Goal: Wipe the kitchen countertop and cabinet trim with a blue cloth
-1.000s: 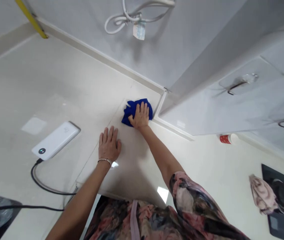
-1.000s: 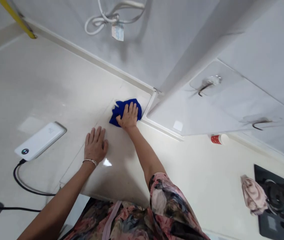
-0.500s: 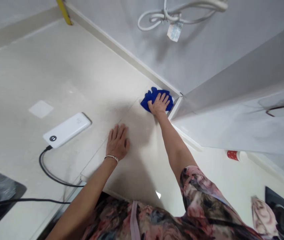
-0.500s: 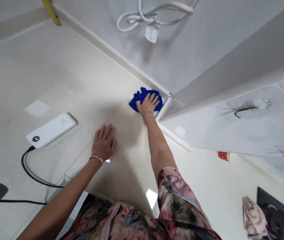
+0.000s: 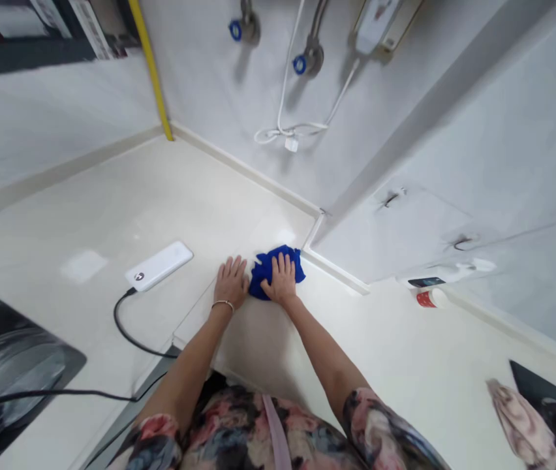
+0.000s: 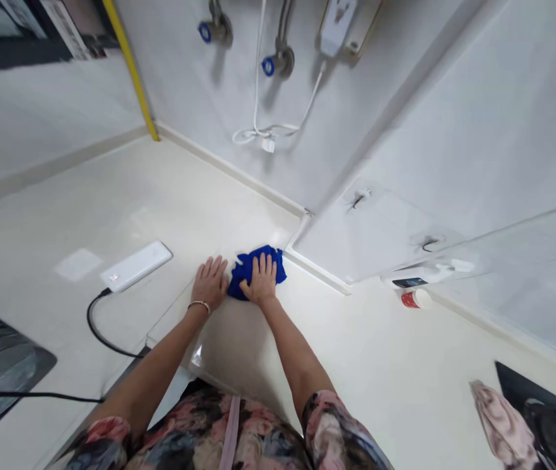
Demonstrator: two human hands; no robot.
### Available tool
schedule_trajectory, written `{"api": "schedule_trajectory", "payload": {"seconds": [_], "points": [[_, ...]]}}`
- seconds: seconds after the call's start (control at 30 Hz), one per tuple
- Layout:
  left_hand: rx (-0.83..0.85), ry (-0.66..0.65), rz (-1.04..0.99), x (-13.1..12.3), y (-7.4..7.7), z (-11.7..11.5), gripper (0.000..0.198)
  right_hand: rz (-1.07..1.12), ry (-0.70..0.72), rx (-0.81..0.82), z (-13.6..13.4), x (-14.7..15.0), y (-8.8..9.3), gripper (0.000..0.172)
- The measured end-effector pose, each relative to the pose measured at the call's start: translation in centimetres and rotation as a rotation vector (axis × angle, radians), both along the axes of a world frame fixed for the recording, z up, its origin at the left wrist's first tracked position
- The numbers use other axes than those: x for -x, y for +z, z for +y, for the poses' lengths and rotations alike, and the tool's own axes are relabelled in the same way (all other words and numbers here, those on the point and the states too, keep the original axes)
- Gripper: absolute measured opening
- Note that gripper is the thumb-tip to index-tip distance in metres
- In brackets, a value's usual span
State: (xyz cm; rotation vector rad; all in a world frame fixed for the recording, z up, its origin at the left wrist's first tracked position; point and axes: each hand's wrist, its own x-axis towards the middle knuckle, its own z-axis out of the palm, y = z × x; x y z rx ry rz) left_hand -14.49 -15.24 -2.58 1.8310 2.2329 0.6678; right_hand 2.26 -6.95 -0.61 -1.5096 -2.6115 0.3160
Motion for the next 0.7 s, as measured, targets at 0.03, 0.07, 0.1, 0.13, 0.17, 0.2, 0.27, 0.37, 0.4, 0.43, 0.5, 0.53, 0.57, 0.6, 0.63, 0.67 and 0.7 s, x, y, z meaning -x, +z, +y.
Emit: {"api": "schedule_trajectory", "payload": {"seconds": [0.03,0.07,0.1,0.13,0.17,0.2,0.27,0.37,0.4,0.43,0.5,0.53,0.57,0.6,0.63,0.67,0.7], "points": [[-0.02,0.002,-0.012,0.2,-0.1,-0.1,0.059,0.022,0.021,0.023,-0.3,-0.5,0.1,0.089],[-0.041,0.008,-0.029,0.4,-0.2,-0.1,0.057,0.053,0.043,0.052,-0.6,-1.1,0.2,0.087],[-0.06,0.019,-0.047,0.7,-0.2,-0.1,0.056,0.1,0.058,0.076,-0.8,-1.8,0.2,0.085],[-0.078,0.037,-0.064,0.9,-0.2,0.1,0.054,0.17,0.057,0.083,-1.2,-2.6,0.1,0.081],[-0.096,0.057,-0.076,1.0,-0.1,0.4,0.054,0.255,0.038,0.066,-1.8,-3.6,-0.1,0.076],[-0.111,0.073,-0.082,0.9,0.0,0.9,0.054,0.354,-0.003,0.016,-2.6,-4.7,-0.5,0.07],[-0.131,0.051,-0.081,-0.2,0.4,2.2,0.056,0.512,-0.103,-0.139,-5.3,-7.2,-1.8,0.058],[-0.123,-0.133,-0.07,-4.3,0.9,4.1,0.053,0.529,-0.147,-0.234,-10.8,-10.5,-4.5,0.049],[-0.109,-0.195,-0.061,-6.0,0.9,4.5,0.051,0.518,-0.151,-0.244,-12.4,-11.2,-5.2,0.047],[-0.093,-0.24,-0.048,-7.6,0.9,4.7,0.049,0.507,-0.147,-0.251,-13.9,-11.7,-5.8,0.047],[-0.066,-0.286,-0.014,-10.3,0.7,4.5,0.056,0.506,-0.142,-0.257,-15.8,-12.1,-6.5,0.047],[-0.058,-0.307,0.005,-11.0,0.5,4.3,0.063,0.517,-0.142,-0.257,-16.3,-12.1,-6.7,0.048],[-0.049,-0.334,0.028,-11.4,0.3,4.1,0.068,0.532,-0.146,-0.255,-16.5,-12.1,-6.7,0.05],[-0.039,-0.368,0.054,-11.3,0.2,4.0,0.071,0.55,-0.153,-0.256,-16.6,-12.0,-6.7,0.052],[-0.028,-0.408,0.081,-10.8,0.1,4.1,0.07,0.566,-0.159,-0.262,-16.6,-12.0,-6.7,0.053],[-0.013,-0.452,0.107,-9.9,0.0,4.5,0.066,0.58,-0.161,-0.274,-16.6,-11.9,-6.7,0.054],[-0.001,-0.496,0.131,-8.9,-0.1,4.9,0.062,0.59,-0.156,-0.289,-16.5,-11.8,-6.7,0.056]]}}
